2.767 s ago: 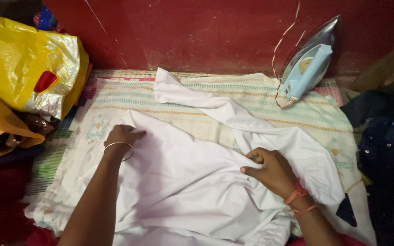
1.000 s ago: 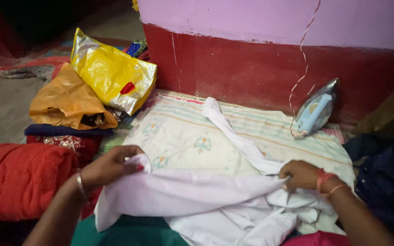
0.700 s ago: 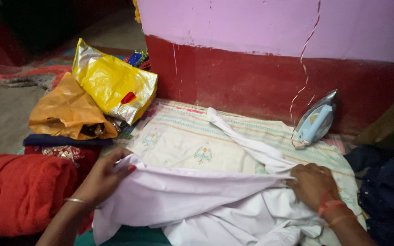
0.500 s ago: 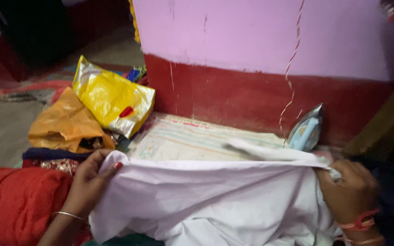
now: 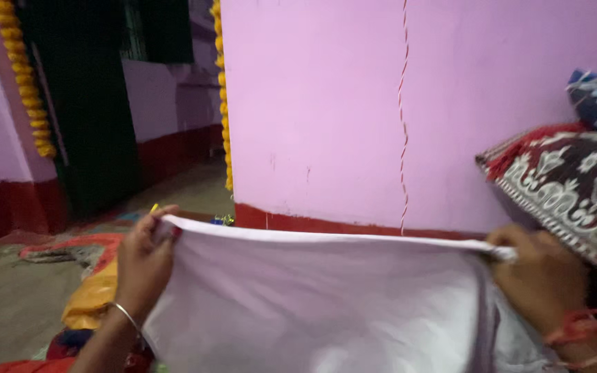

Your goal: The person irons a white shirt on a patterned mat, smoothing the fabric with one hand while moving the iron with the other. The person then folds the shirt and places it on a nearby pile of clothes.

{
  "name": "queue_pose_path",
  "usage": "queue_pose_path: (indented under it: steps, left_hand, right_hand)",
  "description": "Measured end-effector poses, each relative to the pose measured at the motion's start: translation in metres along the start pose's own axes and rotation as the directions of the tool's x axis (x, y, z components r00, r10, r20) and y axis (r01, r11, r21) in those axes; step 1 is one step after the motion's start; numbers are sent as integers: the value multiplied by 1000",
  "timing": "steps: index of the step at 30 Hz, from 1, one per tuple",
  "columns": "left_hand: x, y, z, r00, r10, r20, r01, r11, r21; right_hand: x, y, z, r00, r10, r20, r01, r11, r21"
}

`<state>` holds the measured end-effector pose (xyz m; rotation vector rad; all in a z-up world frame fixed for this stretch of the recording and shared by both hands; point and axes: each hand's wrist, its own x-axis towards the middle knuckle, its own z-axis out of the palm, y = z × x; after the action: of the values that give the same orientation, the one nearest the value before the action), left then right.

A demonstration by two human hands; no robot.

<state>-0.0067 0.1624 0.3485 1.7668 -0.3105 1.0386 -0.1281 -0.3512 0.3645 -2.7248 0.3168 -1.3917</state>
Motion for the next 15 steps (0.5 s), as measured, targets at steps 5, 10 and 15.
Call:
queue_pose_path:
  steps: [5, 10, 15]
  left_hand:
    - [23, 39, -23, 999, -20, -45, 27, 984, 173]
    - [38, 57, -46, 993, -5, -118, 24, 988, 152]
    - [60, 65, -67, 986, -93, -142, 99, 994, 36]
  right_hand:
    - [22, -15, -41, 998, 52, -17, -54, 988, -143]
    - [55, -12, -62, 997, -16, 78, 10, 998, 70]
    - [93, 8, -86, 964, -35, 265, -174, 668, 723]
